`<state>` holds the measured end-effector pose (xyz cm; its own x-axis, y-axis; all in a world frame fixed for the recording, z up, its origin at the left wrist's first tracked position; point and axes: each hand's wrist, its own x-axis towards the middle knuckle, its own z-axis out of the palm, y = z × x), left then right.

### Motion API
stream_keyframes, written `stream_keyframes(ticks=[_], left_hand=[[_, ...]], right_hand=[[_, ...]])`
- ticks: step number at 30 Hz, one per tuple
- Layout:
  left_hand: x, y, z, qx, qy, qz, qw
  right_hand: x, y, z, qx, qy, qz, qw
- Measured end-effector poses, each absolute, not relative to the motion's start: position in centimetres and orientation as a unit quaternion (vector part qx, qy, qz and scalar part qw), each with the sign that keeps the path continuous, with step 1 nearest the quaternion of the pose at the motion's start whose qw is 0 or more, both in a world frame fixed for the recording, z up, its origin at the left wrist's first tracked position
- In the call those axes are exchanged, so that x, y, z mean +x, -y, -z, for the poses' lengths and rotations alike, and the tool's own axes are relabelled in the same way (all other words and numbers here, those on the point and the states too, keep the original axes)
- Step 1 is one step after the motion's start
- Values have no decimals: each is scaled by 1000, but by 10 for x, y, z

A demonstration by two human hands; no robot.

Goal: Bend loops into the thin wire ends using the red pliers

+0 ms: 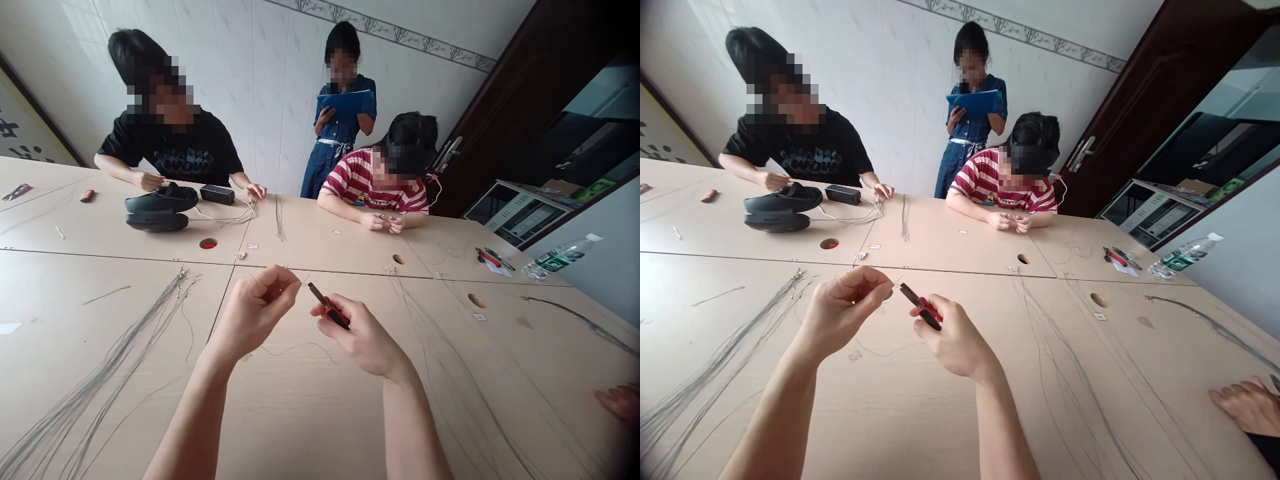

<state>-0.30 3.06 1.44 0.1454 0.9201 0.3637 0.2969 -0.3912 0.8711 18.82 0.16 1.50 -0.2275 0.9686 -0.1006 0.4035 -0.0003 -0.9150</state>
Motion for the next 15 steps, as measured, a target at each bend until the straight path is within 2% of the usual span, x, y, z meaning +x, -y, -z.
stream_keyframes(ticks=[6,15], left_hand=[[0,-30,-15,726,-444,-446,278],[5,-30,-18,749,-435,-425,262]], right_hand=[[190,-5,-11,-552,618,-467,308],[187,-5,-11,-549,618,-463,320]])
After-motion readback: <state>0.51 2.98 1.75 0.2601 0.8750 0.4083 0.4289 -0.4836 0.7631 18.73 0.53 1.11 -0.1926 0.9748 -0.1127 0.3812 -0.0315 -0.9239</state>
